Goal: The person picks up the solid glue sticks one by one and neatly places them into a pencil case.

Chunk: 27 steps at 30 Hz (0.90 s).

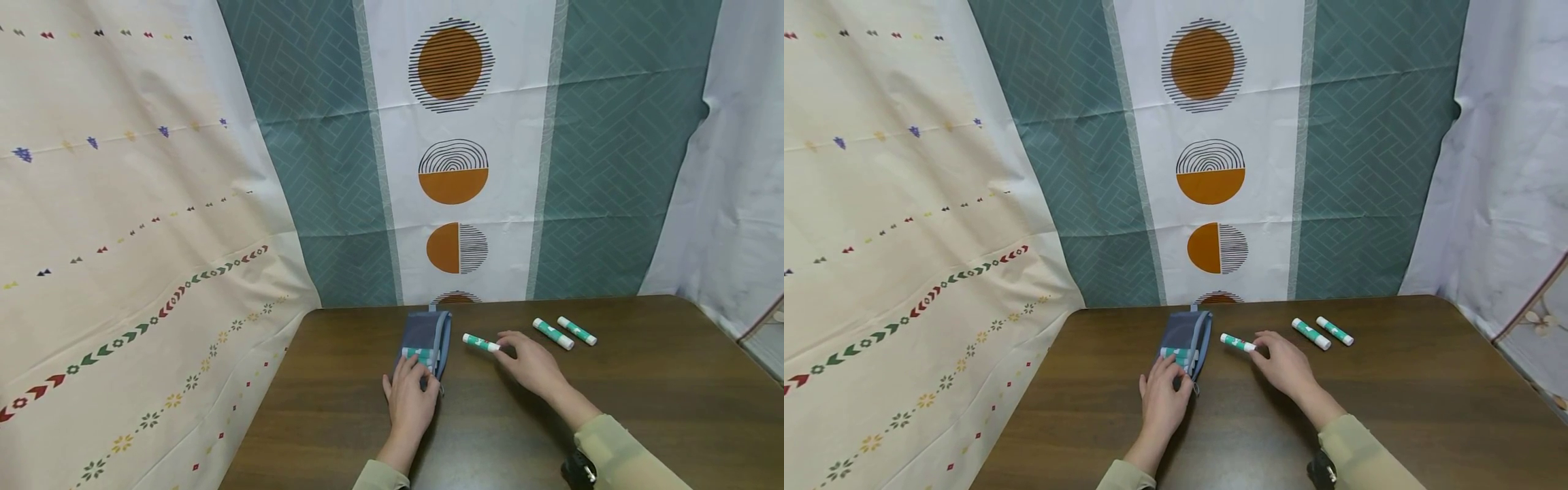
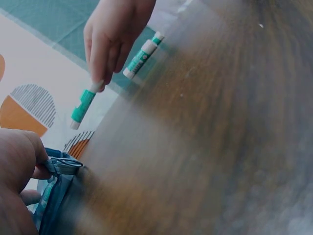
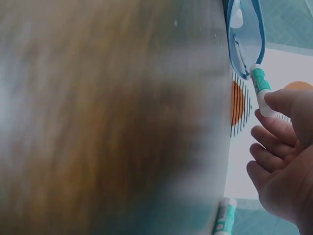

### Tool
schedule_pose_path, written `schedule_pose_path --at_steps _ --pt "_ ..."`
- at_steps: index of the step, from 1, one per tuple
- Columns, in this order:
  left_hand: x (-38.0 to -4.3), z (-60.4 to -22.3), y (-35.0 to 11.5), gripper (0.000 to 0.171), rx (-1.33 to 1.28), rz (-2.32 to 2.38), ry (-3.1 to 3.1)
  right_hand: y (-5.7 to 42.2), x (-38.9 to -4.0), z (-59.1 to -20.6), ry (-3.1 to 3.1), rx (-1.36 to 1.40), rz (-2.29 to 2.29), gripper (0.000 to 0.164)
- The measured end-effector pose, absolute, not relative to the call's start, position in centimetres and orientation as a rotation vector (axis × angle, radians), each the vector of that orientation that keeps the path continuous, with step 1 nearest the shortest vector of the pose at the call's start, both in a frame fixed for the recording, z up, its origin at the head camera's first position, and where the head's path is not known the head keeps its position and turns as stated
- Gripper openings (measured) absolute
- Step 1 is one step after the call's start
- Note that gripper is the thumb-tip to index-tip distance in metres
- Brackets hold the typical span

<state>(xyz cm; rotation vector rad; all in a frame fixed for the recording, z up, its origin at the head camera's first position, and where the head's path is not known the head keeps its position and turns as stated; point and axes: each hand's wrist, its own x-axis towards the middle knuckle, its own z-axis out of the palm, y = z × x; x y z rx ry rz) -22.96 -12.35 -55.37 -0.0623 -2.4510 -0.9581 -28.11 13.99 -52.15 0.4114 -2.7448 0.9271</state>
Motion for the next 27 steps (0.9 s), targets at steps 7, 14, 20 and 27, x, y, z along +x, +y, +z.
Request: schedule_pose_path --at_steps 7,14,20,27 --pt "-22.9 -55.4 -12.4 0.03 -0.061 -0.966 -2.453 12.9 -28.4 -52.3 -2.765 0.406 0.96 0.025" --pt "-23.0 -55.4 -12.4 0.03 -0.058 -0.964 -2.456 12.0 -28.6 -52.4 -2.791 0.399 1.019 0.025" --pt "-23.0 -55.4 -12.4 0.029 -0.055 -0.963 -2.456 11.5 -28.8 -52.6 -2.811 0.399 1.133 0.029" --pt "-23.0 -55.4 -12.4 0.029 -0.063 -0.972 -2.452 10.6 -29.3 -52.9 -2.824 0.391 1.182 0.03"
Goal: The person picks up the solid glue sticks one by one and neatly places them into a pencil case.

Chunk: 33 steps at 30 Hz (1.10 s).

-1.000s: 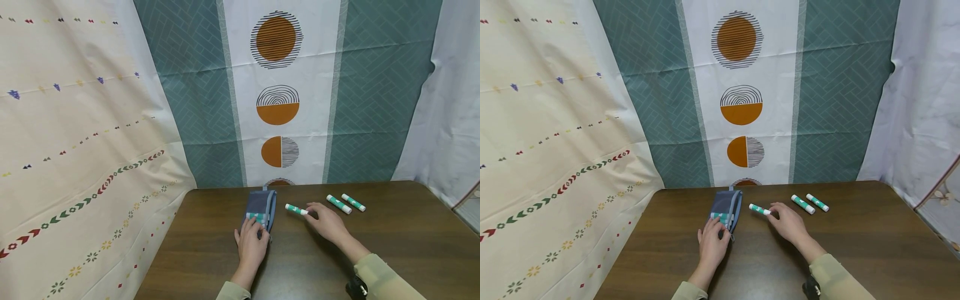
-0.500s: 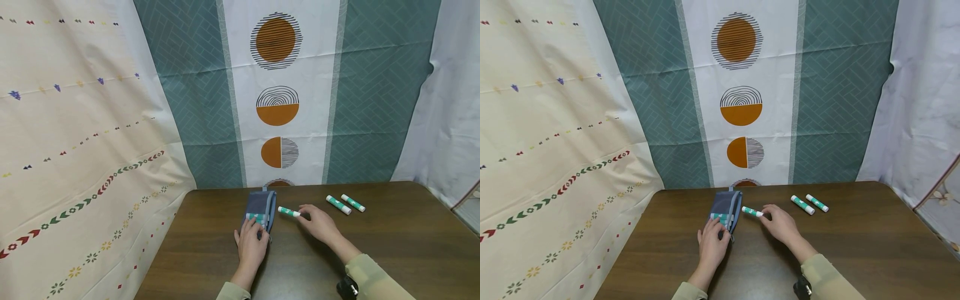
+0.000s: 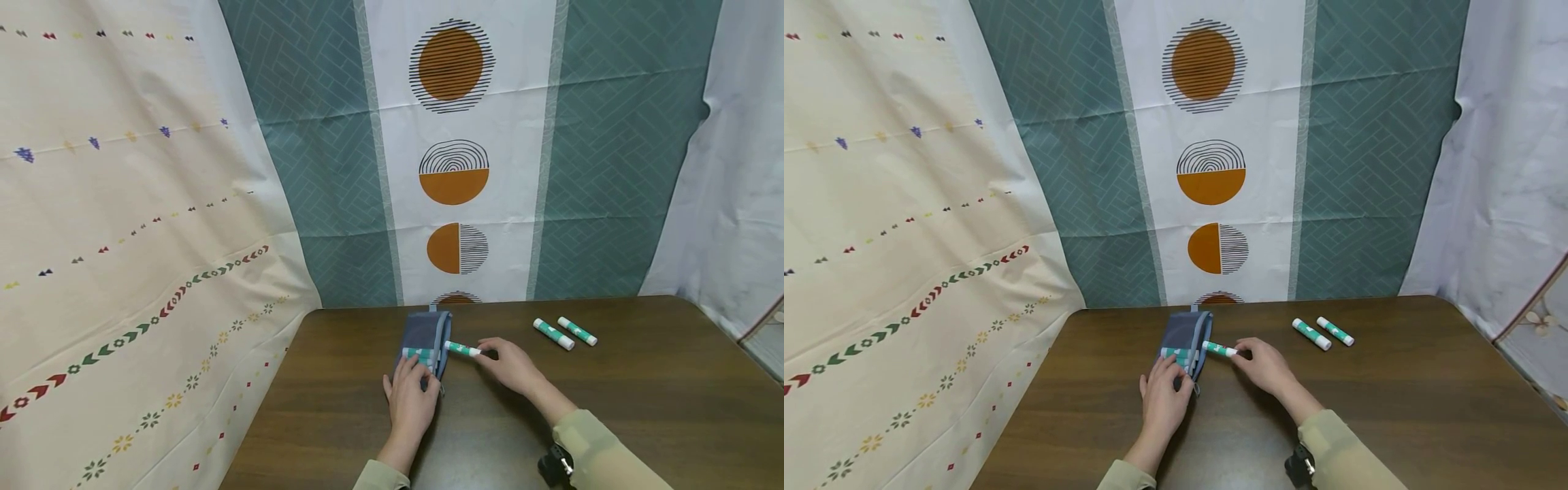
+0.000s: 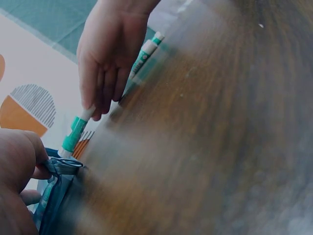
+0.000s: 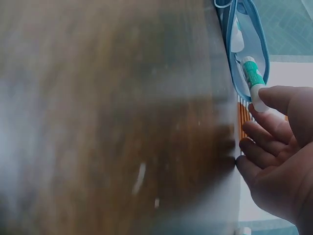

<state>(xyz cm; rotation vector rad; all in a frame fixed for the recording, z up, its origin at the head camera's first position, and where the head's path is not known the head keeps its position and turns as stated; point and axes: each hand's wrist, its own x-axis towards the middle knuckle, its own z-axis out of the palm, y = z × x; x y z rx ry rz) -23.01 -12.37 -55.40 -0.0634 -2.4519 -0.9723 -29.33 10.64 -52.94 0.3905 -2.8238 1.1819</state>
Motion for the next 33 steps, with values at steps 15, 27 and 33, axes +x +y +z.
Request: schedule_pose_path --at_steps 15,27,33 --pt "-23.1 -55.4 -12.4 0.028 -0.056 -0.951 -2.465 9.3 -30.0 -53.1 -2.81 0.386 1.233 0.028" --pt "-23.0 -55.5 -12.4 0.027 -0.064 -0.951 -2.46 8.5 -30.8 -53.3 -2.801 0.391 1.249 0.026" --pt "-23.0 -55.4 -12.3 0.027 -0.064 -0.939 -2.463 8.3 -31.3 -53.5 -2.791 0.413 1.249 0.026"
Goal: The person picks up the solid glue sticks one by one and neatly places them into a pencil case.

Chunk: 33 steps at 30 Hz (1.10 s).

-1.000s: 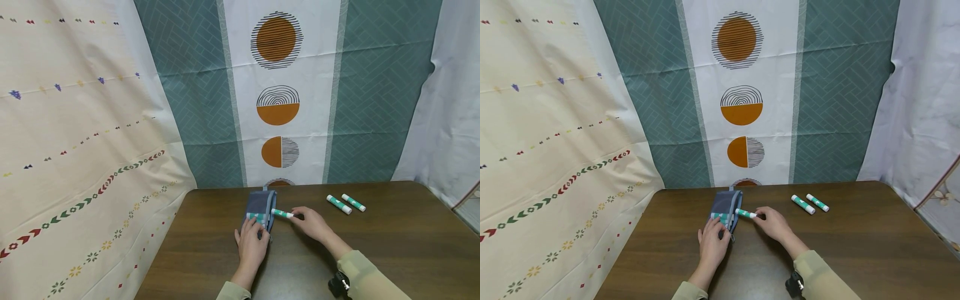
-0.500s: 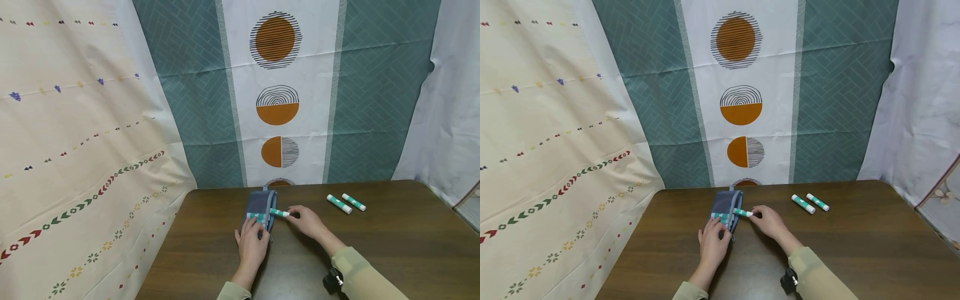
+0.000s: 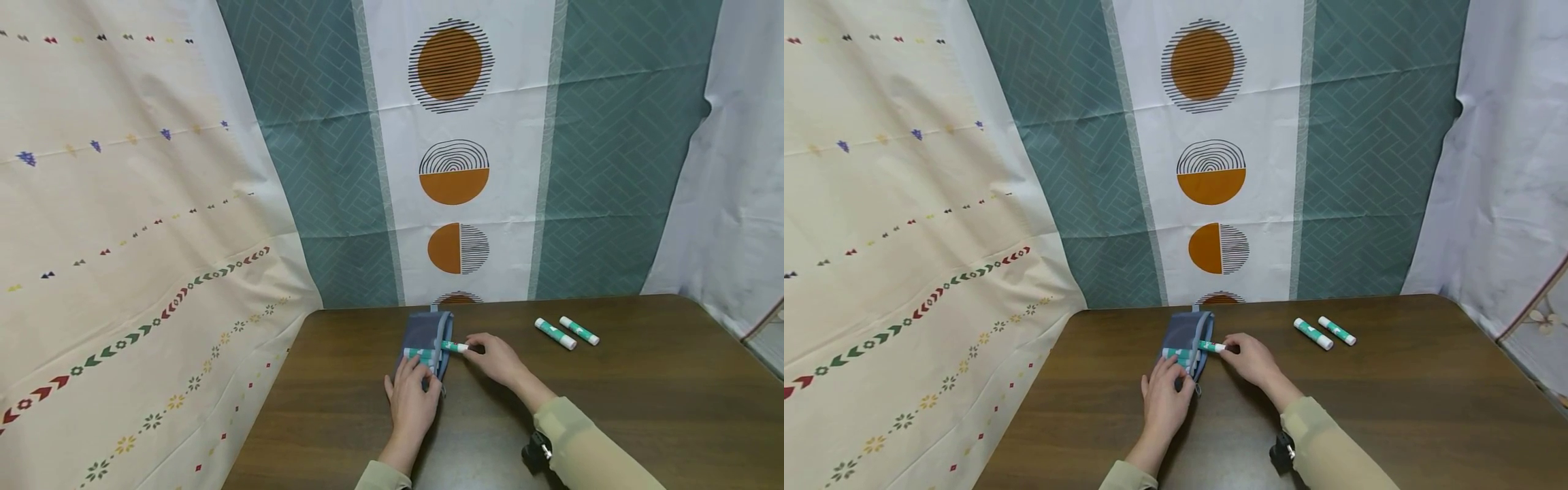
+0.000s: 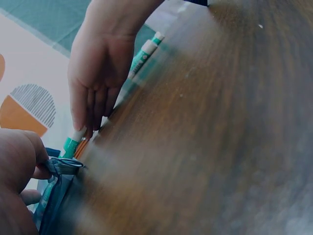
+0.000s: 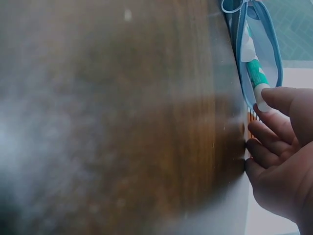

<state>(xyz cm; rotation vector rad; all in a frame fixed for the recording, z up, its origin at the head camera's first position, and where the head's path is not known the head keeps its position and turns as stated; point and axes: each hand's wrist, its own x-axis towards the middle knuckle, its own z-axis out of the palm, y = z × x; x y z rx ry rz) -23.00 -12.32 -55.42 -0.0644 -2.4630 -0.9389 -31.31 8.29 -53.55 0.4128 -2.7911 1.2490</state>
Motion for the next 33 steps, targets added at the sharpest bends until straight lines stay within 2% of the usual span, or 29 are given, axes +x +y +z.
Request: schedule_pose_path --at_steps 11,21,33 --pt "-23.0 -55.2 -12.2 0.025 -0.048 -0.927 -2.484 7.5 -31.9 -53.2 -2.801 0.446 1.29 0.026" --pt "-23.0 -55.4 -12.3 0.026 -0.055 -0.931 -2.475 6.6 -32.5 -52.9 -2.806 0.498 1.266 0.017" --pt "-22.9 -55.0 -12.2 0.025 -0.037 -0.917 -2.498 5.5 -33.0 -53.0 -2.812 0.536 1.18 0.022"
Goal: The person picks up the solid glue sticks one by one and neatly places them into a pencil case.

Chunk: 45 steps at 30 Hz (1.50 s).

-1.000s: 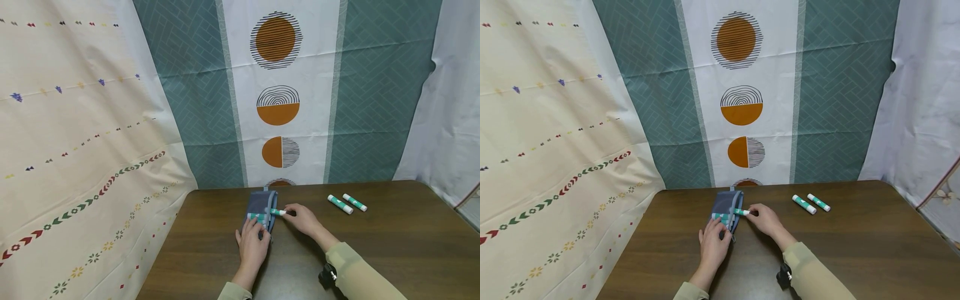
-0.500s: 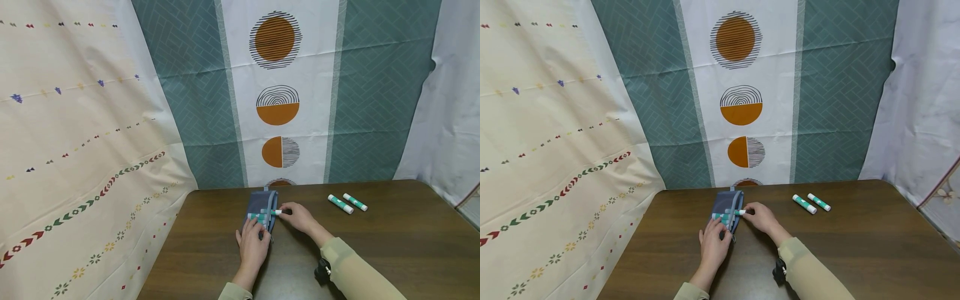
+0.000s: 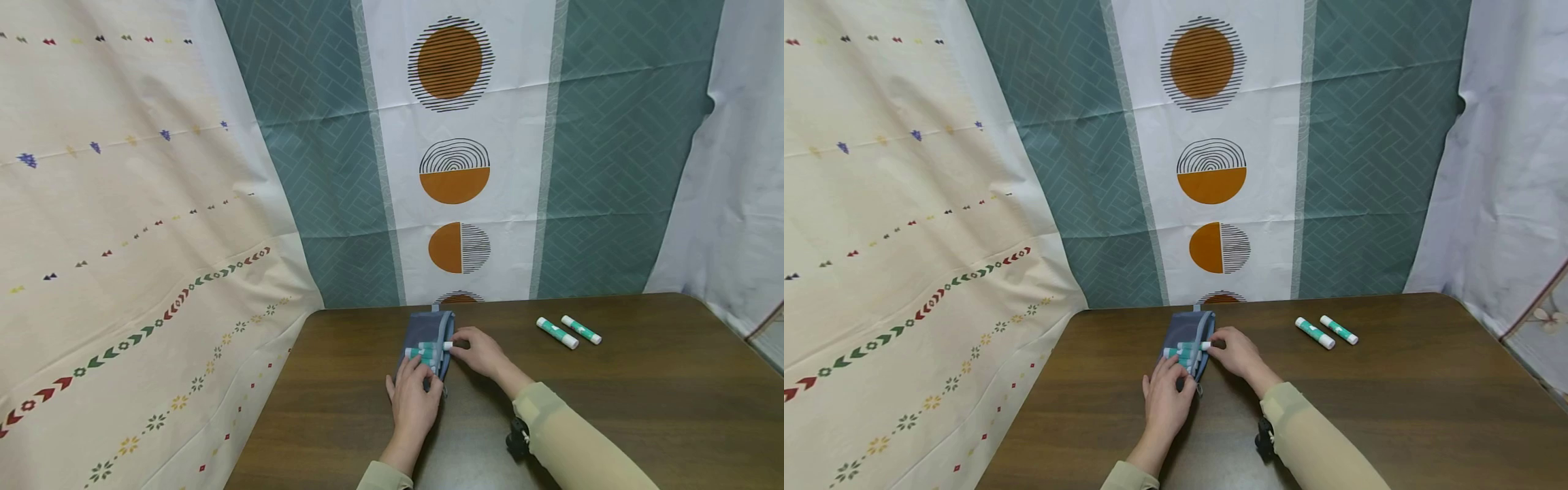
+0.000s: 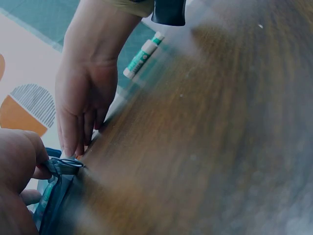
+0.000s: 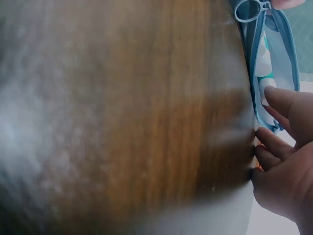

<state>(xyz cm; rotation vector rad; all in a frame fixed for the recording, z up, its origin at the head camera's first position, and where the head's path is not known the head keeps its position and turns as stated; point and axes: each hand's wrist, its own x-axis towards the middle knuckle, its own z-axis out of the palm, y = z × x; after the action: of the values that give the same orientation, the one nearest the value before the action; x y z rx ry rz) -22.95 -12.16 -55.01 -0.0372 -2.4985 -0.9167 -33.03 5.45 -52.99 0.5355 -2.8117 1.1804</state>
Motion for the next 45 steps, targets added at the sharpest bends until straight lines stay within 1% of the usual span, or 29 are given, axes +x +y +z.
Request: schedule_pose_path --at_steps 16,34,38,45 --pt "-22.9 -55.0 -12.2 0.026 -0.035 -0.929 -2.507 4.6 -32.8 -53.1 -2.863 0.534 1.114 0.027" --pt "-23.1 -55.2 -12.3 0.024 -0.04 -0.934 -2.502 4.1 -32.9 -53.4 -2.853 0.567 1.022 0.025" --pt "-23.1 -55.2 -12.3 0.024 -0.039 -0.935 -2.499 4.3 -32.9 -53.4 -2.842 0.585 1.064 0.028" --pt "-23.1 -55.2 -12.2 0.024 -0.046 -0.925 -2.49 5.1 -32.7 -53.3 -2.826 0.58 1.161 0.037"
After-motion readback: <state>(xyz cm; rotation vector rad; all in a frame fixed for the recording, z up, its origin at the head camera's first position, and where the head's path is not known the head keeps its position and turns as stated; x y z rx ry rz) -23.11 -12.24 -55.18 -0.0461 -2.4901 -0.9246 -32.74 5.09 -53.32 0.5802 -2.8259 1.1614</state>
